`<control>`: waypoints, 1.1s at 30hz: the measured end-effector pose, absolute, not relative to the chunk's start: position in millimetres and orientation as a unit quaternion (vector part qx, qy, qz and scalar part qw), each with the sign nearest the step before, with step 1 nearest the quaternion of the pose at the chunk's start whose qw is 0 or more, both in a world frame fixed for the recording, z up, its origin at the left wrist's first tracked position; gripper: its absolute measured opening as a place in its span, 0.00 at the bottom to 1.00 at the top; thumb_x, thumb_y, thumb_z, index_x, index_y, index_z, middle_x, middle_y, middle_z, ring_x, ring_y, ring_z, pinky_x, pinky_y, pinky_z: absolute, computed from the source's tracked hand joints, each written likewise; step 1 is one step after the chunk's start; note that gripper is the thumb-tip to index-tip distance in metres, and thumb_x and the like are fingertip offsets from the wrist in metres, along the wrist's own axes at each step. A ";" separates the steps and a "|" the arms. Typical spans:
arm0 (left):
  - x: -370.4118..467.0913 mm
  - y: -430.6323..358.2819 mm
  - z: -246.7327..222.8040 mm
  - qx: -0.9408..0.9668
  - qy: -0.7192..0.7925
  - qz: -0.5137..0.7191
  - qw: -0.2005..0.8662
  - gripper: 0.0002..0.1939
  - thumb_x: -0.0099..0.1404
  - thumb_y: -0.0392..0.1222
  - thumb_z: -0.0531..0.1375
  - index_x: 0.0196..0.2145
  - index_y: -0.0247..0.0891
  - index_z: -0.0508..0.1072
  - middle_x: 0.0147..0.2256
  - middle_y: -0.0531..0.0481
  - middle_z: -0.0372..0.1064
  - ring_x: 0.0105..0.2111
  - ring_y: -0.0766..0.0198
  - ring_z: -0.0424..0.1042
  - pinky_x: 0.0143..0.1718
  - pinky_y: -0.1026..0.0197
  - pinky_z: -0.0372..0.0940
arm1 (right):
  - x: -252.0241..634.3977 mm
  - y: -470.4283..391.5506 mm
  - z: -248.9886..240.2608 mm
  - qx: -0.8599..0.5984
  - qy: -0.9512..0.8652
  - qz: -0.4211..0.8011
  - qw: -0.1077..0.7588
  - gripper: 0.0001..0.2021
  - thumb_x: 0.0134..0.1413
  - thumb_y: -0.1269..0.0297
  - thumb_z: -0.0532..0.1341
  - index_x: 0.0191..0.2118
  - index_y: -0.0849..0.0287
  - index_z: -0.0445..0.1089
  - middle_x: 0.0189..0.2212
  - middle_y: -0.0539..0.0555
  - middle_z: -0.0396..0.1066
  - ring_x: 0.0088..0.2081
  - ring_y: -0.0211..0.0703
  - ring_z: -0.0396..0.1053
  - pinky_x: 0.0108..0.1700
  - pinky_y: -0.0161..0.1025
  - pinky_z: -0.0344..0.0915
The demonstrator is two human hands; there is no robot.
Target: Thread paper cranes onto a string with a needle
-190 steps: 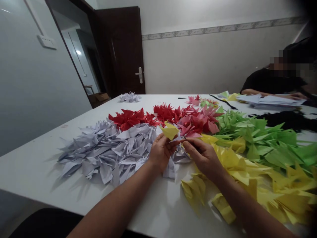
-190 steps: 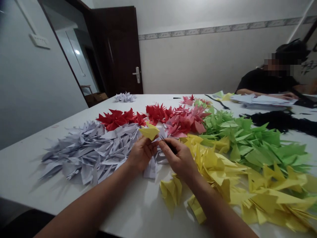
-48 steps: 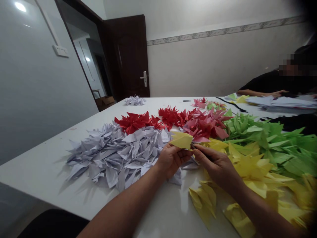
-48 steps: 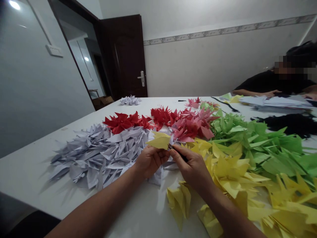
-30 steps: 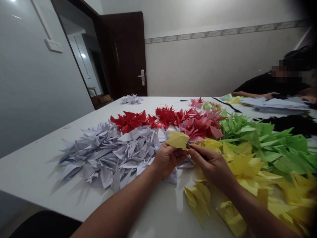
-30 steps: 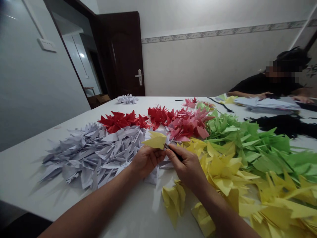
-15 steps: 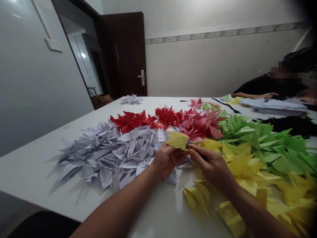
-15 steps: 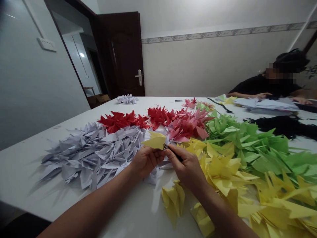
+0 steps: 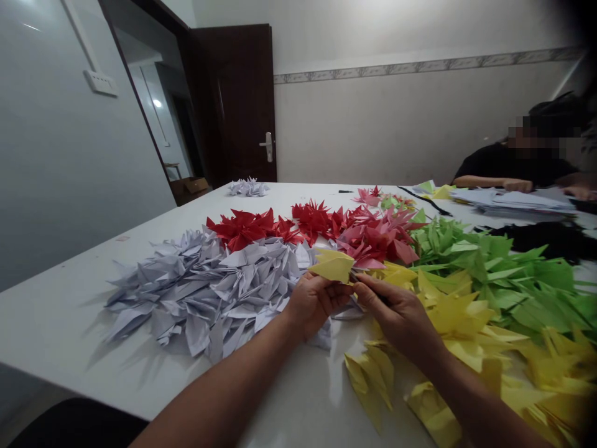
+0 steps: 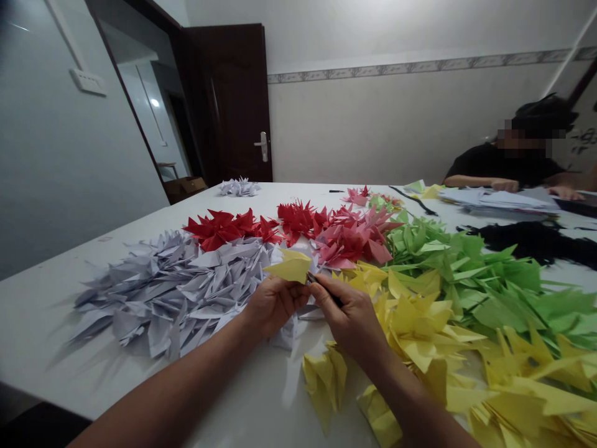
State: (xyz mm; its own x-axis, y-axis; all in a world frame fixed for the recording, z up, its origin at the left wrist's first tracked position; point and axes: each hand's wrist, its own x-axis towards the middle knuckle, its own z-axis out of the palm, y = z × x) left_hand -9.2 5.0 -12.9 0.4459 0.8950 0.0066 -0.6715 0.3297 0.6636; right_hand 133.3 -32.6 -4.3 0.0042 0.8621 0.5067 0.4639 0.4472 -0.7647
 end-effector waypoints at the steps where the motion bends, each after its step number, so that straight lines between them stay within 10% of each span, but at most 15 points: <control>1: -9.1 4.8 -12.6 0.303 0.185 0.494 0.794 0.04 0.56 0.32 0.60 0.32 0.31 0.73 0.26 0.48 0.74 0.24 0.68 0.73 0.30 0.67 0.65 | 133.3 -32.6 -4.2 -0.488 -0.677 0.196 0.514 0.17 0.53 0.56 0.58 0.43 0.60 0.77 0.34 0.55 0.78 0.30 0.43 0.74 0.32 0.36 0.69; 33: -9.0 3.8 -12.9 0.302 0.178 0.499 0.792 0.06 0.56 0.31 0.59 0.34 0.31 0.74 0.28 0.48 0.75 0.25 0.69 0.74 0.29 0.69 0.67 | 134.2 -32.7 -4.4 -0.488 -0.687 0.190 0.503 0.17 0.53 0.57 0.58 0.44 0.60 0.76 0.37 0.56 0.78 0.32 0.44 0.74 0.34 0.38 0.70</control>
State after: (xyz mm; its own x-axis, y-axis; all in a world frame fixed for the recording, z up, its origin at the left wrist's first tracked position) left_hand -9.0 3.8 -12.9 0.4388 0.8984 0.0197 -0.6833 0.3194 0.6566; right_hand 134.2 -32.7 -4.4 -0.0175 0.8624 0.5059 0.4794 0.4513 -0.7527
